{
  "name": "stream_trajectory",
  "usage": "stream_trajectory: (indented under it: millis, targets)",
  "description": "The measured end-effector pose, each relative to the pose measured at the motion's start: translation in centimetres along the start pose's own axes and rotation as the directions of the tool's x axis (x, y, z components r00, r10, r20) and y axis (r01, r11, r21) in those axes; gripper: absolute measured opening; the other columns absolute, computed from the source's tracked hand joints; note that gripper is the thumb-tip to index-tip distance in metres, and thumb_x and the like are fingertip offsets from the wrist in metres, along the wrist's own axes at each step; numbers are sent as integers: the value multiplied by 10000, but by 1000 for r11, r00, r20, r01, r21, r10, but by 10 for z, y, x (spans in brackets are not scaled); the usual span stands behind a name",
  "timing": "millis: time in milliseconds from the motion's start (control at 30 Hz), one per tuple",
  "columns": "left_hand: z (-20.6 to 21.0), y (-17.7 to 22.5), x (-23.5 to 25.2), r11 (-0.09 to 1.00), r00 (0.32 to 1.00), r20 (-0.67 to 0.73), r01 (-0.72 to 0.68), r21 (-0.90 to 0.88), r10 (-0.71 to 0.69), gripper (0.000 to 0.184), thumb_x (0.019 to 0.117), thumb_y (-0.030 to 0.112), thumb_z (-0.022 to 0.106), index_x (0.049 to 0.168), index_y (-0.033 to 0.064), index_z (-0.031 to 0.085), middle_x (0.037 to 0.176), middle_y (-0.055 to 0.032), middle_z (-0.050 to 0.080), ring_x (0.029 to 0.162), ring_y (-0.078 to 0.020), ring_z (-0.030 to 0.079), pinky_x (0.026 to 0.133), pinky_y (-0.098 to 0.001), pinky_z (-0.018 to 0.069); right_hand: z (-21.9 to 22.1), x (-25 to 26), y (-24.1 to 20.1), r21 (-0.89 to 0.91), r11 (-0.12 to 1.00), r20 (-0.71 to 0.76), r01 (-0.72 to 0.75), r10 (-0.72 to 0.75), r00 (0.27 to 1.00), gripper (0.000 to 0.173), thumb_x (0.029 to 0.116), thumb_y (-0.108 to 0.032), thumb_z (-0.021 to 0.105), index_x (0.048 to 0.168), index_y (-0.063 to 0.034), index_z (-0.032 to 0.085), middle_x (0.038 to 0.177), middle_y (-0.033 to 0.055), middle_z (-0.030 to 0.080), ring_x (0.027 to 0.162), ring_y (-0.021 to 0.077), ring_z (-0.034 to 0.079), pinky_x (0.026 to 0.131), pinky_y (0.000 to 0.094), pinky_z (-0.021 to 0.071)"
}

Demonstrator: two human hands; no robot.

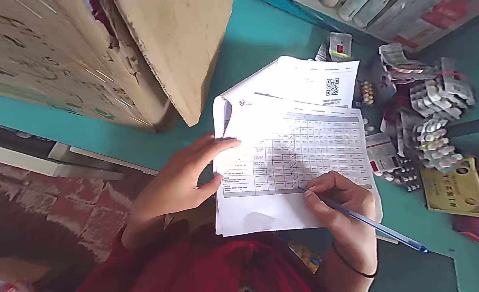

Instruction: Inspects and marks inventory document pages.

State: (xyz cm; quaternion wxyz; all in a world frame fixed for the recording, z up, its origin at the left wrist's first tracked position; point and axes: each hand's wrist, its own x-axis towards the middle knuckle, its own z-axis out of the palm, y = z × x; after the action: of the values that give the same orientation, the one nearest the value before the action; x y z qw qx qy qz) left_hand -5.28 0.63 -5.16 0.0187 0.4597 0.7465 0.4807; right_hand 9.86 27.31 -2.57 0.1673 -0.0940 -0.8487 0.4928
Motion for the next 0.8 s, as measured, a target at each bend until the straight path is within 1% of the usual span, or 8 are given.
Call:
stream_trajectory:
  millis: [133,200,267,400,500,667,800]
  targets:
    - [0,0,0,1000,1000,-2,-15,-10,15,556,842,73,646,1392,24,582,1340,-130,603,1177,-125,616,926,-229,554,0,0,0,14,1000,4,9,-9,1000,89,769,-119,675,828,-172,634,780,-169,671,647,-102,602,557,74,497]
    - [-1,1,1,1000,1000,8,-4,-29,5,561,837,56,645,1393,25,580,1345,-129,596,1192,-132,613,939,-240,558,0,0,1,23,1000,9,19,-19,1000,92,772,-109,672,831,-166,633,789,-164,672,651,-97,603,563,76,500]
    - [-1,2,1,999,1000,12,1,-43,-1,564,835,43,650,1393,21,576,1360,-126,588,1210,-126,603,955,-230,551,0,0,1,27,999,8,33,-34,999,95,771,-102,670,836,-162,635,792,-164,668,659,-96,604,568,78,502]
    - [-1,2,1,999,1000,-4,-7,-53,7,555,819,22,660,1370,5,593,1329,-134,594,1155,-121,627,917,-223,565,-1,0,1,35,999,14,35,-35,999,101,776,-106,672,843,-176,642,799,-172,670,669,-95,607,570,79,504]
    - [-1,2,1,998,1000,1,-9,-58,9,553,820,20,658,1369,9,592,1343,-137,594,1161,-127,627,903,-228,569,1,0,0,30,999,8,30,-30,1000,114,765,-92,665,839,-174,636,783,-176,661,661,-97,603,568,76,499]
    - [-1,2,2,997,1000,11,2,-73,-1,549,830,24,651,1375,12,588,1349,-132,587,1171,-123,623,912,-233,572,0,0,0,41,999,12,28,-28,1000,118,769,-93,665,843,-181,639,792,-179,664,665,-98,604,566,73,498]
    - [-1,2,2,998,1000,9,-5,-65,5,556,824,17,654,1376,7,587,1330,-136,595,1146,-126,628,899,-234,568,0,0,0,37,999,16,32,-32,999,112,777,-106,667,850,-186,637,798,-183,662,673,-98,605,578,75,501]
